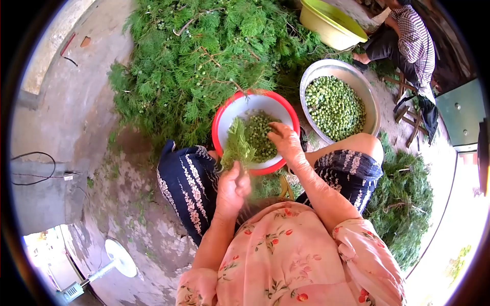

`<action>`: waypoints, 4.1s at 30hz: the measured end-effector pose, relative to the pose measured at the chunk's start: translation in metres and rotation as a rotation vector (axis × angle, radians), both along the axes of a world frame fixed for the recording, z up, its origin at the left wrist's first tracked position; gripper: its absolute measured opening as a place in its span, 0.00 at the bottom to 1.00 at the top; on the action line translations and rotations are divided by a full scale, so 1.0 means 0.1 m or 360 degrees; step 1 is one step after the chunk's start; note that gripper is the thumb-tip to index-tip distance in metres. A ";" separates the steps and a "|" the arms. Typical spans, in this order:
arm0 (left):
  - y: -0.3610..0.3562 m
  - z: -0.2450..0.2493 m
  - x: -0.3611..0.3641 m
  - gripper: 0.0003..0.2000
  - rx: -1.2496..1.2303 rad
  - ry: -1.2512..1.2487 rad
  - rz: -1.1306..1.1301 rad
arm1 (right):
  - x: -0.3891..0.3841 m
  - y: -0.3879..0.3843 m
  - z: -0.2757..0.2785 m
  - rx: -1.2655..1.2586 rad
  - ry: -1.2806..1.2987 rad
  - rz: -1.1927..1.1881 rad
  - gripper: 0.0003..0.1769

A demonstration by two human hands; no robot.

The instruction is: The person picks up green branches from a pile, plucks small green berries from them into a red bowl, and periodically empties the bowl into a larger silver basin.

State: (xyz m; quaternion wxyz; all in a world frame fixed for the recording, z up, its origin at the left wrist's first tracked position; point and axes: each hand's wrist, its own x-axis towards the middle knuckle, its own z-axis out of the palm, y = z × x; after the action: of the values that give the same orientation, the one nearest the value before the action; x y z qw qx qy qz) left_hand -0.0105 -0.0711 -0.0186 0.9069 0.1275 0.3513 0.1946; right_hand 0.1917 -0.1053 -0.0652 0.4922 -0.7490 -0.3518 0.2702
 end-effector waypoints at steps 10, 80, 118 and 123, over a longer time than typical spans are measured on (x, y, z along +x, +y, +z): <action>-0.02 0.05 0.06 0.18 0.0210 0.0116 -0.0200 | -0.52 -0.06 0.59 -0.0051 0.0978 0.0113 0.08; -0.17 0.14 0.25 0.29 0.2799 0.1537 0.0054 | -0.46 -0.29 0.39 -0.0061 0.1619 0.0000 0.12; 0.62 0.87 -0.29 0.10 0.1183 0.0560 0.1184 | -0.29 -0.29 -0.12 -0.0604 -0.0414 0.1079 0.25; 0.76 0.91 0.00 0.09 0.1134 0.0486 0.0851 | -0.27 -0.04 -0.12 -0.0466 -0.0456 0.1004 0.21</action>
State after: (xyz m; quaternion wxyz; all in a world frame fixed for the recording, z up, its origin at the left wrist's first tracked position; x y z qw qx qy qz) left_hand -0.0103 0.0051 0.0728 0.6626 0.3629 0.4127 0.5089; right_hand 0.1647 -0.1094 -0.0777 0.2184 -0.6965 -0.5880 0.3485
